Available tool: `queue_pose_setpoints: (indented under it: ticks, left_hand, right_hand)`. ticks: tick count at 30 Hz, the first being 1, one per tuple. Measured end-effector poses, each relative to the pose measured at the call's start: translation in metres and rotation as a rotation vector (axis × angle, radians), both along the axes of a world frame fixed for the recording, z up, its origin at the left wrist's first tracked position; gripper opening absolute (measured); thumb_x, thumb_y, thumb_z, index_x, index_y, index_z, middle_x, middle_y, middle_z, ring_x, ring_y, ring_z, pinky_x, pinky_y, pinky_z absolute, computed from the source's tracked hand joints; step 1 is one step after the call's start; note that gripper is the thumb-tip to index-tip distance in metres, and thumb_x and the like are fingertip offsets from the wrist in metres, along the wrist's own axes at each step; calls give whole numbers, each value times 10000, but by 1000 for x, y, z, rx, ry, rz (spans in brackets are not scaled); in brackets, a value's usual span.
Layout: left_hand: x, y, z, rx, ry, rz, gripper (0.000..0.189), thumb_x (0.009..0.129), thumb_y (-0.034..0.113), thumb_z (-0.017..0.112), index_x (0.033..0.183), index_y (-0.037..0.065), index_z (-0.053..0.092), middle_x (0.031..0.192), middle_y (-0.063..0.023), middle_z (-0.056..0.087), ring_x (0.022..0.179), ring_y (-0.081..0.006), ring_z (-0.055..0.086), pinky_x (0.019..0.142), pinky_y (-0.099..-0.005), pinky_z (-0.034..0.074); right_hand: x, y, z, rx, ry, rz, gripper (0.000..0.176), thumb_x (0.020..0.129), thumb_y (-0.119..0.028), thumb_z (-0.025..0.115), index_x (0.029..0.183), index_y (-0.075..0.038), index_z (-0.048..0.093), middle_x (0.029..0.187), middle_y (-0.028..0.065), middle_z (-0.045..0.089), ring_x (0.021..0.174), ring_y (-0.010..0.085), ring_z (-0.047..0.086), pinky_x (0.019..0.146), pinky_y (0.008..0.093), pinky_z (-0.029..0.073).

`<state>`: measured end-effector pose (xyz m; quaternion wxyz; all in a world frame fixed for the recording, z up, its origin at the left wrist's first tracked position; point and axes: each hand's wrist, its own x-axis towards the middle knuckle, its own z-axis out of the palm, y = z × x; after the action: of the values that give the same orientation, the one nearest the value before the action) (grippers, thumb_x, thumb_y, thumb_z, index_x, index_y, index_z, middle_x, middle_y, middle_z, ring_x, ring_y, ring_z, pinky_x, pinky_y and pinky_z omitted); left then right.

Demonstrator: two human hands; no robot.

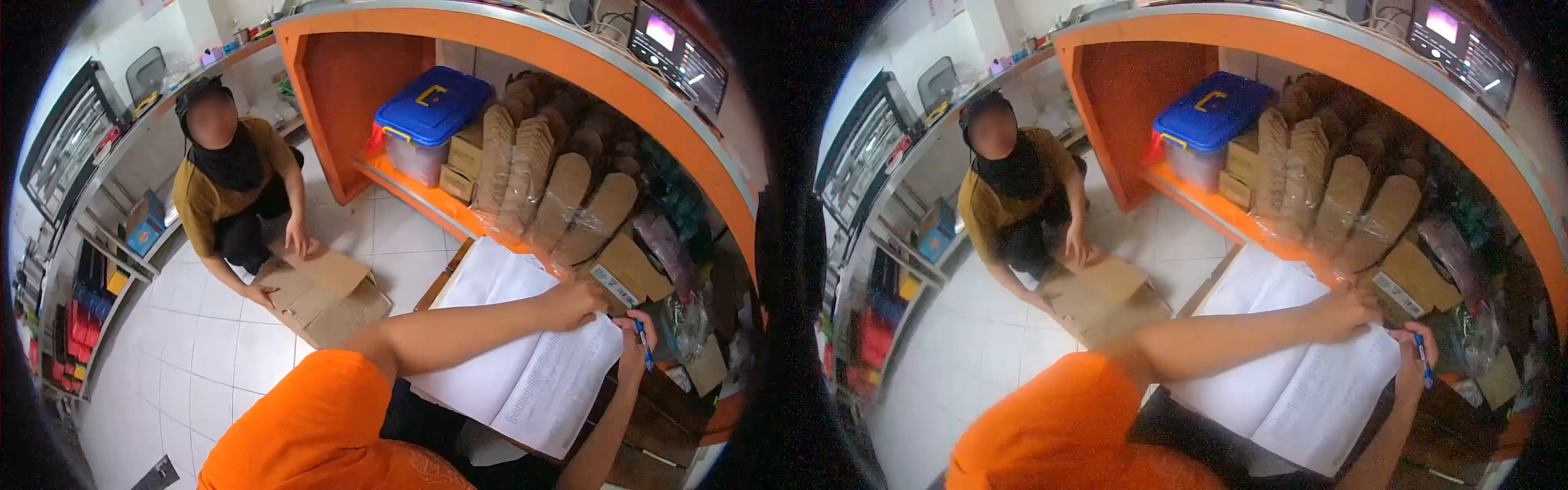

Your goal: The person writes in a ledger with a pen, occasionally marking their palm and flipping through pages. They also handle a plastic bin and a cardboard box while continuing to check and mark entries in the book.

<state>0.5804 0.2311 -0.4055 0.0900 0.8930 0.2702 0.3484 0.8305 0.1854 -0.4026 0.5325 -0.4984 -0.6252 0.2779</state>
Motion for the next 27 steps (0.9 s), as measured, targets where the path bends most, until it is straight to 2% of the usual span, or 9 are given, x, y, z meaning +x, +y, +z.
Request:
queue_pose_setpoints:
  ticks: [3,6,13,15,19,22,23,24,27]
  left_hand:
    - [1,1,1,-16,-104,-72,118,893,191,691,981,111,688,1039,-78,682,1105,-305,646,978,-528,436]
    - [3,6,-3,-106,-103,-78,45,895,184,673,909,142,668,941,-41,686,1044,-275,644,914,-500,418]
    - [3,7,-4,-78,-52,-10,18,879,171,678,887,155,674,935,-48,697,1027,-257,655,937,-512,405]
    - [3,7,-3,-55,-127,-87,34,876,119,685,905,118,667,910,-73,697,1001,-301,678,852,-520,434]
    - [3,2,0,14,-209,-175,32,891,129,682,910,112,663,919,-70,703,1004,-306,674,864,-513,460]
    - [7,6,-3,-58,-157,-162,55,869,141,692,893,106,658,921,-74,702,1005,-318,671,884,-501,489]
    - [7,7,-4,-41,-133,-172,46,855,144,691,878,115,663,921,-75,693,1010,-312,662,894,-505,476]
    - [6,9,-4,-24,-106,-178,39,840,147,689,864,124,668,920,-76,683,1014,-306,654,905,-510,464]
    - [8,10,-7,-70,-163,-236,16,847,136,676,856,135,663,923,-65,685,1020,-312,655,902,-519,464]
  right_hand:
    - [5,0,0,4,9,5,182,942,-67,678,1116,-16,669,881,36,687,836,136,637,815,290,509]
    - [7,0,-1,41,-105,-72,187,912,-112,775,1071,-53,697,849,-32,599,769,81,550,721,255,467]
    - [2,-1,-1,-6,35,-68,242,856,-17,816,1042,-69,671,810,-52,589,744,62,543,696,229,448]
    - [-4,-6,5,10,60,-10,264,842,34,807,1027,-65,647,778,-49,572,728,61,545,693,221,451]
    - [-1,-2,1,10,73,23,294,821,52,813,1026,-64,636,796,-28,606,738,61,561,692,229,465]
    - [0,-1,-1,151,15,46,170,925,-43,764,1029,-51,630,776,4,640,686,74,557,644,236,449]
    - [0,-5,4,80,82,24,123,1003,-161,686,1032,-61,621,733,-13,592,649,64,512,616,228,408]
    - [-3,-6,5,10,151,4,212,1080,-278,608,1035,-71,611,690,-31,545,612,54,467,589,220,366]
    - [-5,7,-8,21,243,-152,375,1122,-417,489,1044,-73,619,649,-5,577,552,66,457,536,236,345]
